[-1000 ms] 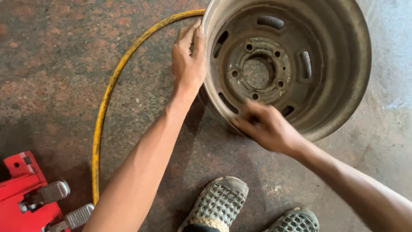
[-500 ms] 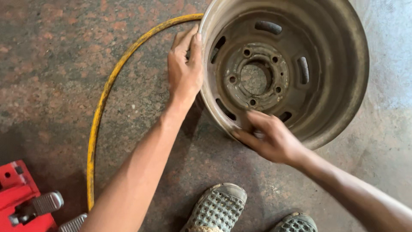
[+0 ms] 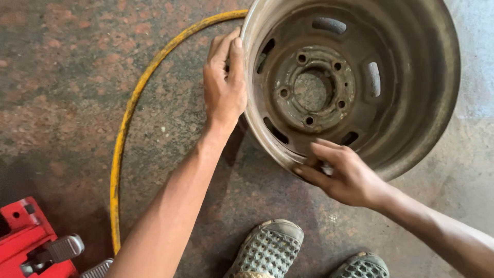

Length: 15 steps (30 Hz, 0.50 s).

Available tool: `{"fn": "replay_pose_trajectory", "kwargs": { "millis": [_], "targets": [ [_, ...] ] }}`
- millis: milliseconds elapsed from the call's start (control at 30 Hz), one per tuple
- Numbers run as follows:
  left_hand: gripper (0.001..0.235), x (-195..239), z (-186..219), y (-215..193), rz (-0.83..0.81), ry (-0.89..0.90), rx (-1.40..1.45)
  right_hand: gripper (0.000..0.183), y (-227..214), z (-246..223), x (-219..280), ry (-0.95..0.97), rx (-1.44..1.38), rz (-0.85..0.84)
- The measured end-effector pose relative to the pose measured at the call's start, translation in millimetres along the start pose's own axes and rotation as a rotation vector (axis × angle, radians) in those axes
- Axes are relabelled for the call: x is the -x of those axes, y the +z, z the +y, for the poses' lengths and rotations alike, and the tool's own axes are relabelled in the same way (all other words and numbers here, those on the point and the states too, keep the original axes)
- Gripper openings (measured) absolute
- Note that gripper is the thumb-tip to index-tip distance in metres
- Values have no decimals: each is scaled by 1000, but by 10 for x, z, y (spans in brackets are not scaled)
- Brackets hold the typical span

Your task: The person scrubs the inside and outside surfaces of a metal wheel rim using a small abrasive pad. They rotate the rim to access different areas and continue scrubbing the edges and inner sections.

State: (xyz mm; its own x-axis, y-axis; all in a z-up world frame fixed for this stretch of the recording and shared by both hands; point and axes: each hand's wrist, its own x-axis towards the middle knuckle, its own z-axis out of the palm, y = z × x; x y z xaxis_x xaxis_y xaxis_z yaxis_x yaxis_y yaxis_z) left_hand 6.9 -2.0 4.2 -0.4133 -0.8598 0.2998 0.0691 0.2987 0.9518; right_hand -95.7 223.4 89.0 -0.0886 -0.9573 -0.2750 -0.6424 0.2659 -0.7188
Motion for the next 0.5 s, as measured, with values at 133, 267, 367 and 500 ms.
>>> {"fn": "replay_pose_trajectory", "kwargs": {
  "millis": [133,267,367,500],
  "targets": [
    [41,47,-25,-1,19,74,-17,21,119,-136,-118,-41,-135,149],
    [41,-17,-71,-96,-77,71,-6,26,390,-384,-841,96,-209,450],
    [41,17,-93,-140,-128,78,14,25,370,-293,-639,77,-195,327],
    [38,13,-72,-21,-61,14,49,24,-91,-28,61,-163,-68,-16]
  ]
}}
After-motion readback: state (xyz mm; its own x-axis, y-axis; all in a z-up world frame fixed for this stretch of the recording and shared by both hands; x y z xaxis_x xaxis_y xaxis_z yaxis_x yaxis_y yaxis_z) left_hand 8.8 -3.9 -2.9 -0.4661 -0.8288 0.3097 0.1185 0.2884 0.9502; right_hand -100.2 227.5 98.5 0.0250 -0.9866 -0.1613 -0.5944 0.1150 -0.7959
